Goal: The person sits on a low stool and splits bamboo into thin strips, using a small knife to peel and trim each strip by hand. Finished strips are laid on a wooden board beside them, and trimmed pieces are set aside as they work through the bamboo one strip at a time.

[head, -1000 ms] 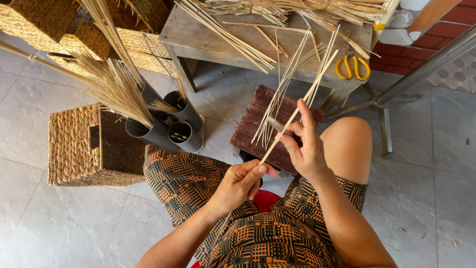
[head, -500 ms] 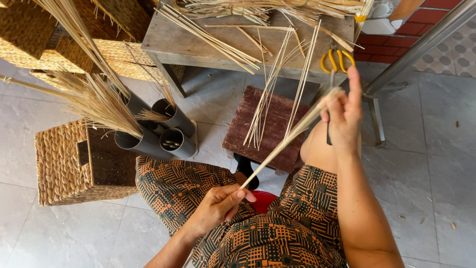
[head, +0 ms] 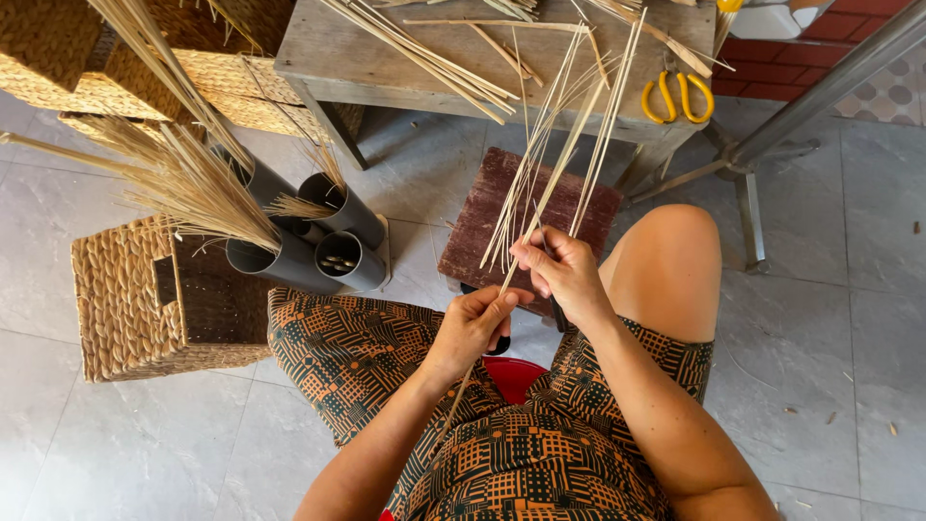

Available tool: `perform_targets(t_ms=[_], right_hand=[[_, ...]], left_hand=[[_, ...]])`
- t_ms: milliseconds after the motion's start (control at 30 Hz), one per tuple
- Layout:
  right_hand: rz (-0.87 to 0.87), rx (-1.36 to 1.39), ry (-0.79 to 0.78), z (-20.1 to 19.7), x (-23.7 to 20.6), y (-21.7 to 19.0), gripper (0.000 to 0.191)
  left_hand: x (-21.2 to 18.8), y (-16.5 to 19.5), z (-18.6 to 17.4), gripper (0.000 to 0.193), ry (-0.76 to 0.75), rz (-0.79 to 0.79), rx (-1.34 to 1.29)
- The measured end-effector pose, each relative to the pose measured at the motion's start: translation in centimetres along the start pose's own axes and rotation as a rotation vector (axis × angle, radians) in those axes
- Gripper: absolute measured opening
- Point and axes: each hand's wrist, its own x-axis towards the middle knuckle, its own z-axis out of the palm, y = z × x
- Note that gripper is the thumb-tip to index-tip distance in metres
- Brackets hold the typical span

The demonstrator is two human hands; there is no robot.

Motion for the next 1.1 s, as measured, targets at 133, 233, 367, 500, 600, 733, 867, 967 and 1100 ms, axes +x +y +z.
perform_targets(t_ms=[133, 233, 367, 500, 600, 733, 867, 967, 1100], right_hand=[[0.063, -0.093, 0.027, -0.9, 1.5, 0.1, 0.019], [0.115, -0.105, -0.004, -1.4, 2.7, 0.2, 0.021], [0.123, -0.124, 0.027, -2.3, 5.3, 0.1, 0.02], [0.021, -0.221, 0.142, -5.4, 10.0, -1.0, 0.013], [0.054, -0.343, 0.25, -7.8, 14.5, -1.6, 0.013], [0.106, -0.572, 0.339, -9.1, 19.0, -0.1, 0.015], [0.101, -0.696, 0.364, -8.7, 21.5, 2.2, 0.018], [-0.197, -1.019, 0.451, -8.1, 22.1, 3.0, 0.029], [-0.169, -0.754, 0.171, -4.4, 18.5, 2.8, 0.024]], left_hand=[[1.4, -0.9, 0.4, 0.031, 0.122, 0.033, -0.105], [2.5, -1.9, 0.4, 0.031, 0.187, 0.03, -0.137], [4.5, -3.3, -0.6, 0.03, 0.352, 0.126, 0.005], [5.7, -4.6, -2.8, 0.026, 0.5, 0.213, 0.102], [6.2, -5.2, -4.2, 0.028, 0.445, 0.181, -0.162], [6.9, -5.7, -5.1, 0.027, 0.485, 0.106, -0.178], [7.6, -5.7, -5.8, 0.025, 0.48, 0.043, -0.316], [8.2, -5.3, -6.4, 0.023, 0.507, 0.089, -0.345], [8.7, -4.0, -7.6, 0.024, 0.584, 0.115, -0.308]])
